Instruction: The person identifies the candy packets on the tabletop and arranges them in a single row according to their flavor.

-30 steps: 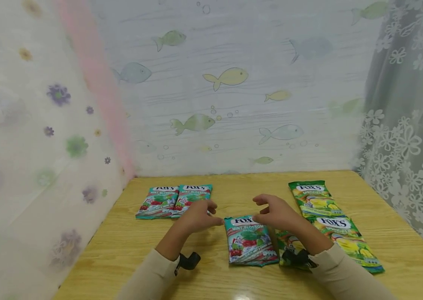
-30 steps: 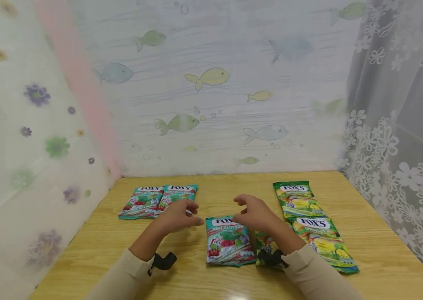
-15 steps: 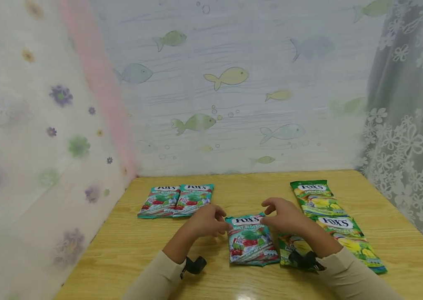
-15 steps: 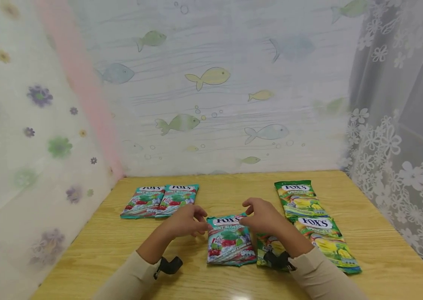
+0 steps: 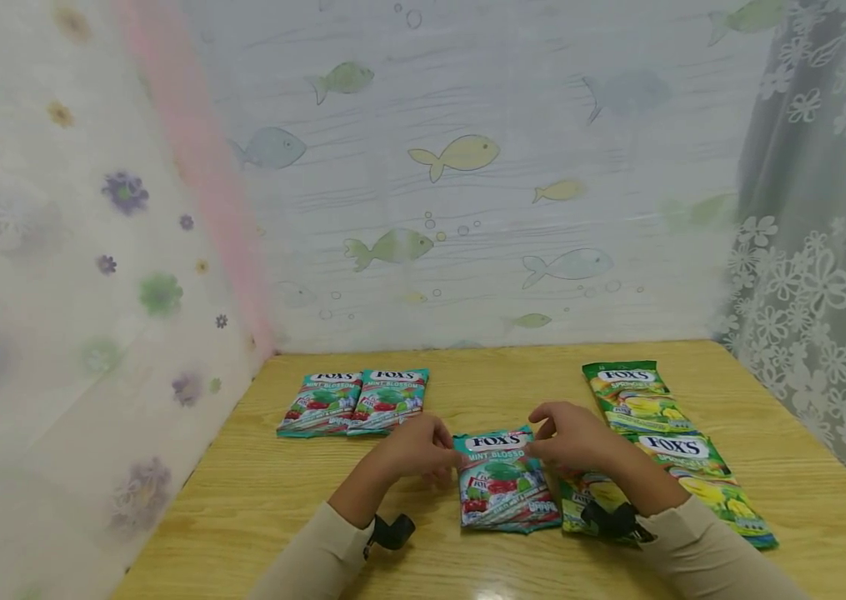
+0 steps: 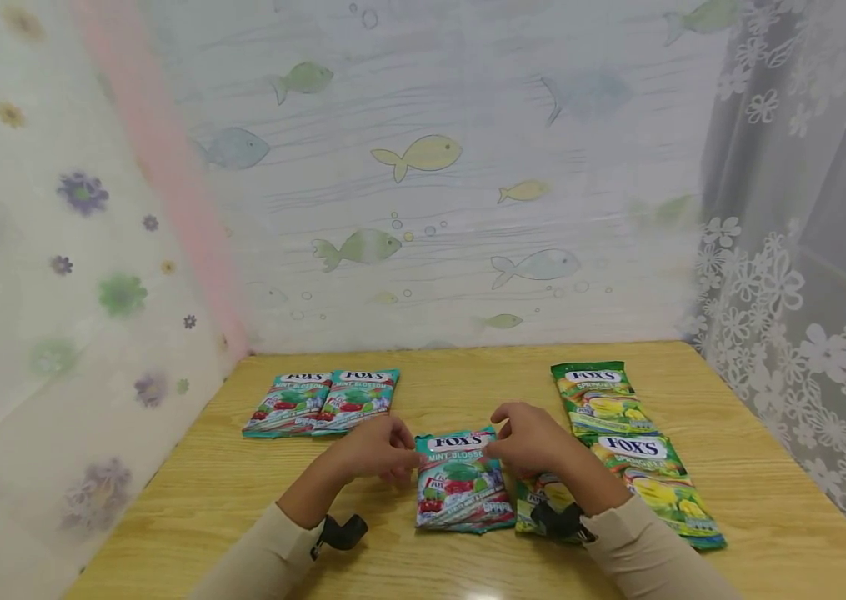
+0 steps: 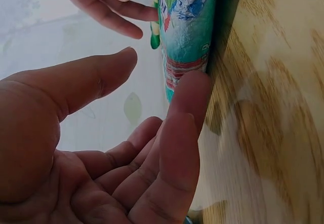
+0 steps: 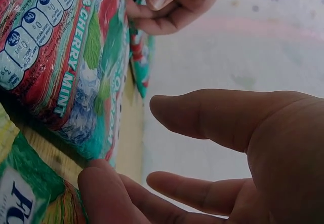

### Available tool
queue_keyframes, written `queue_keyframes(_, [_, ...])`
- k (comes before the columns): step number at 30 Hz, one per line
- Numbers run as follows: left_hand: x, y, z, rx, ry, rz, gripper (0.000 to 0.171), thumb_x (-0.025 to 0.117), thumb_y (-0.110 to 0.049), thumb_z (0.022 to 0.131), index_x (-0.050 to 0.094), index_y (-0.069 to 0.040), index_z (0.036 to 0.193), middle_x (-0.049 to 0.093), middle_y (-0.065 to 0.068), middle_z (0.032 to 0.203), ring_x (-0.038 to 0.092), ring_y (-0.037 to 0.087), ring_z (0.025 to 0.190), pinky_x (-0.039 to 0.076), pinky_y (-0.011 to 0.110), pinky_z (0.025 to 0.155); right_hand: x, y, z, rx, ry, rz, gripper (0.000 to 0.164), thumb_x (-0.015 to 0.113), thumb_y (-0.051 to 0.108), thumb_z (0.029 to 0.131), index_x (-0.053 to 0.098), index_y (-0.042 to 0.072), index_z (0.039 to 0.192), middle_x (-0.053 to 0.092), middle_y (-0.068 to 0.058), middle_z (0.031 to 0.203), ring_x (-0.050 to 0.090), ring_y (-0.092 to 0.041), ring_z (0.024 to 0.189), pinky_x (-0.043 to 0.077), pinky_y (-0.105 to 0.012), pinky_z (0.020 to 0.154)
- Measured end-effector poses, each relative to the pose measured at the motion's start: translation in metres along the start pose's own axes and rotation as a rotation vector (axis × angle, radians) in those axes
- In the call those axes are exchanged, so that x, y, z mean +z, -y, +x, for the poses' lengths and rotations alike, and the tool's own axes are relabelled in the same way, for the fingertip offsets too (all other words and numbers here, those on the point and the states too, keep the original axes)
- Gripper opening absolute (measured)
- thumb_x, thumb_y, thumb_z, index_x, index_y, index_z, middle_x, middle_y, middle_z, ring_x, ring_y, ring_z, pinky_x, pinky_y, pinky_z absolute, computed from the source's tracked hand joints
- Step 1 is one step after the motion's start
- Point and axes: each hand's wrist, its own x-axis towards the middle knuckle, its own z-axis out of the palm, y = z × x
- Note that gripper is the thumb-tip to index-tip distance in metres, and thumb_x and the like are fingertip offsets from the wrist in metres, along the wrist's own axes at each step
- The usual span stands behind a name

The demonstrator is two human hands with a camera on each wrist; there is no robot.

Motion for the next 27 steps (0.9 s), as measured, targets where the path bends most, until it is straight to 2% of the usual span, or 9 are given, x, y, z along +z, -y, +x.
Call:
queue_keyframes(4, [0.0015, -0.0001, 0.0001, -0.011, 0.022, 0.017, 0.026, 0.081, -0.033, 0.092, 0.073, -0.008, 0.092, 0.076, 0.014, 0.079, 0.075, 0.03, 0.068, 0.063, 0.042, 0.062, -0.0006, -0.0019, 0.0004, 0.013, 0.022, 0.014, 0.063, 0.077, 0.021, 0.095, 0.05, -0.006, 0.144, 0.07, -0.014, 0.114, 0.07, -0.023, 0.077, 0.06, -0.041, 0.061])
queue_keyframes(11, [0.0026, -0.0005, -0.0007, -0.048, 0.051, 0.017, 0.029, 0.079, -0.037, 0.093, 0.075, -0.009, 0.092, 0.076, 0.01, 0.083, 0.075, 0.027, 0.07, 0.063, 0.04, 0.065, -0.0008, -0.0029, 0.0013, 0.022, 0.039, 0.037, 0.065, 0.077, 0.02, 0.094, 0.048, -0.008, 0.145, 0.07, -0.015, 0.114, 0.068, -0.024, 0.071, 0.059, -0.041, 0.06])
queue_keyframes(21, [0.0036, 0.0016, -0.0003, -0.058, 0.098, 0.031, 0.029, 0.078, -0.03, 0.094, 0.076, -0.004, 0.083, 0.077, 0.01, 0.074, 0.075, 0.024, 0.068, 0.062, 0.037, 0.063, -0.0004, -0.0072, 0.0048, 0.043, 0.044, 0.029, 0.064, 0.078, 0.02, 0.093, 0.05, -0.009, 0.143, 0.07, -0.019, 0.118, 0.071, -0.025, 0.066, 0.061, -0.04, 0.062])
queue_keyframes(27, [0.003, 0.0035, 0.0006, -0.07, 0.129, -0.023, 0.023, 0.081, -0.025, 0.091, 0.071, -0.004, 0.094, 0.077, 0.012, 0.077, 0.076, 0.025, 0.071, 0.063, 0.038, 0.065, 0.0009, -0.0091, 0.0063, 0.039, 0.058, 0.028, 0.068, 0.079, 0.02, 0.092, 0.049, -0.01, 0.145, 0.07, -0.02, 0.12, 0.072, -0.025, 0.067, 0.062, -0.04, 0.062])
